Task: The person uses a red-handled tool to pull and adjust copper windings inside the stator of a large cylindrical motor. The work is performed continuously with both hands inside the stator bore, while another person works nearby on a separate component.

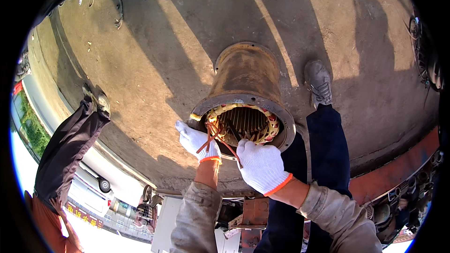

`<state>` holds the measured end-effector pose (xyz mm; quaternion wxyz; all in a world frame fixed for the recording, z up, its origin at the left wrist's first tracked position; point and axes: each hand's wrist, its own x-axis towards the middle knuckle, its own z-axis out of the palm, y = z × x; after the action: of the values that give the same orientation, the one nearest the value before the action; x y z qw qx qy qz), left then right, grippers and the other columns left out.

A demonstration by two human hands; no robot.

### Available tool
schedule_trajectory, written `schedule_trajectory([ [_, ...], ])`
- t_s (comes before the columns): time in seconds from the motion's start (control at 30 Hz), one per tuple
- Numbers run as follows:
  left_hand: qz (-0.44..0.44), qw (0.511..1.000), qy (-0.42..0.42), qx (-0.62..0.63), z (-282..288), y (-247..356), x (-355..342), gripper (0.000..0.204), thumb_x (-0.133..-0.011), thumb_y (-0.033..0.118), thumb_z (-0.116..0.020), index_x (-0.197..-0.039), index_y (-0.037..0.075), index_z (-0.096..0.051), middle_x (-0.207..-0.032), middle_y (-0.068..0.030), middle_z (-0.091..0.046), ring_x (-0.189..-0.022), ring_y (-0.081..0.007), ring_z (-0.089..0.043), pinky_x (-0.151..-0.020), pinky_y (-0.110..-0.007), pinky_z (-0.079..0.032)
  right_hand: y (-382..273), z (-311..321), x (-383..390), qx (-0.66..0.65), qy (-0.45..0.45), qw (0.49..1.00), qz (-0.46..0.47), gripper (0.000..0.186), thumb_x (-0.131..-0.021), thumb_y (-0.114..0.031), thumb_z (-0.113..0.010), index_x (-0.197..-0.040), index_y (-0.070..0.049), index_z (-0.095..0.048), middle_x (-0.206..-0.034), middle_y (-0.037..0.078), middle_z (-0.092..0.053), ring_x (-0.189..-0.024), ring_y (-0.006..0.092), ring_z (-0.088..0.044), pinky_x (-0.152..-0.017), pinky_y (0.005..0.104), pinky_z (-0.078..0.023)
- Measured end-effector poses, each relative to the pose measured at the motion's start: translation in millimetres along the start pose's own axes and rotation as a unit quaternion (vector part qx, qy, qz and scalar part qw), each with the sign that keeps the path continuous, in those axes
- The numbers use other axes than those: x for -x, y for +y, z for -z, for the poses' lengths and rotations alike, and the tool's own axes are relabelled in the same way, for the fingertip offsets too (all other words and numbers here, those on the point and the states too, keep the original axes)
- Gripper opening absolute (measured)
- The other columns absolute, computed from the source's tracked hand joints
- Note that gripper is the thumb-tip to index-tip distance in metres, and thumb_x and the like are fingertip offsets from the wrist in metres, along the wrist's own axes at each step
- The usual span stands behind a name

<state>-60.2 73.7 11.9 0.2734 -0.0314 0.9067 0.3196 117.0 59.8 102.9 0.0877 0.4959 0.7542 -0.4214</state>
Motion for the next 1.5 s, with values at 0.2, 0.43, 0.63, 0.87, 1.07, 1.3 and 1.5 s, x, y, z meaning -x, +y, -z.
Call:
schedule_trajectory([
  [0.2,-0.049,0.999,0.005,-0.024,-6.0,-5.4,-11.8,0.083,-0.109,0.058,-0.042,-0.106,-0.022,-0.062,-0.087,-0.0235,-0.062,-0.077,-0.0303,-0.051,-0.079,-0.044,-0.046,2.0,-1.4,-13.9,0.012,-0.001,1.0,-0.023,0.031,-0.08,-0.015,-0.067,-0.1,0.007,-0.071,-0.069,0.011,-0.063,-0.052,0.0232,-0.067,-0.044,0.038,-0.05],
  [0.43,-0.021,1.0,-0.02,0.01,-1.4,-4.9,-8.4,0.08,-0.11,0.057,-0.041,-0.108,-0.02,-0.059,-0.09,-0.0167,-0.061,-0.079,-0.0265,-0.049,-0.079,-0.042,-0.046,3.2,-0.4,-26.9,-0.036,-0.002,0.998,-0.044,0.027,-0.079,-0.015,-0.066,-0.095,0.007,-0.069,-0.066,0.011,-0.062,-0.055,0.0246,-0.068,-0.044,0.0381,-0.05],
  [0.63,-0.029,0.999,-0.007,-0.025,-8.6,-0.7,-2.1,0.079,-0.108,0.058,-0.044,-0.105,-0.02,-0.059,-0.095,-0.0187,-0.061,-0.08,-0.029,-0.052,-0.077,-0.043,-0.048,23.5,-23.8,-42.4,-0.056,0.001,0.998,-0.01,0.03,-0.079,-0.016,-0.068,-0.095,0.009,-0.072,-0.067,0.013,-0.063,-0.057,0.0267,-0.069,-0.048,0.042,-0.054],
  [0.87,-0.036,0.999,-0.029,-0.01,-9.5,-13.8,-3.0,0.077,-0.109,0.056,-0.044,-0.113,-0.019,-0.059,-0.105,-0.0227,-0.064,-0.088,-0.0315,-0.06,-0.088,-0.041,-0.052,30.7,-27.3,-51.8,-0.032,-0.036,0.999,-0.022,0.031,-0.074,-0.025,-0.076,-0.09,0.001,-0.07,-0.064,0.009,-0.061,-0.055,0.0256,-0.068,-0.046,0.0389,-0.052],
  [1.07,-0.009,0.999,-0.031,0.029,-11.4,-9.9,-4.8,0.075,-0.107,0.058,-0.046,-0.121,-0.015,-0.058,-0.117,-0.0239,-0.063,-0.098,-0.0282,-0.062,-0.091,-0.039,-0.052,28.9,-45.2,-65.8,-0.049,0.02,0.998,-0.039,0.022,-0.079,-0.016,-0.069,-0.084,0.005,-0.074,-0.066,0.017,-0.066,-0.059,0.0273,-0.071,-0.046,0.0426,-0.053],
  [1.3,-0.047,0.998,-0.01,-0.035,-11.2,2.0,13.0,0.081,-0.107,0.061,-0.044,-0.132,-0.015,-0.053,-0.12,-0.0259,-0.061,-0.097,-0.0322,-0.065,-0.092,-0.042,-0.054,11.2,-47.4,-56.6,-0.039,0.016,0.995,-0.085,0.023,-0.079,-0.015,-0.07,-0.088,0.006,-0.073,-0.07,0.017,-0.067,-0.059,0.029,-0.07,-0.048,0.042,-0.053],
  [1.5,-0.089,0.995,-0.014,-0.034,3.9,-10.1,-13.1,0.079,-0.107,0.06,-0.043,-0.129,-0.016,-0.054,-0.116,-0.0295,-0.062,-0.098,-0.0348,-0.066,-0.092,-0.043,-0.054,2.7,-53.6,-57.7,-0.019,0.028,0.996,-0.087,0.026,-0.076,-0.017,-0.07,-0.089,0.006,-0.072,-0.066,0.014,-0.064,-0.057,0.0269,-0.069,-0.045,0.0413,-0.051],
])
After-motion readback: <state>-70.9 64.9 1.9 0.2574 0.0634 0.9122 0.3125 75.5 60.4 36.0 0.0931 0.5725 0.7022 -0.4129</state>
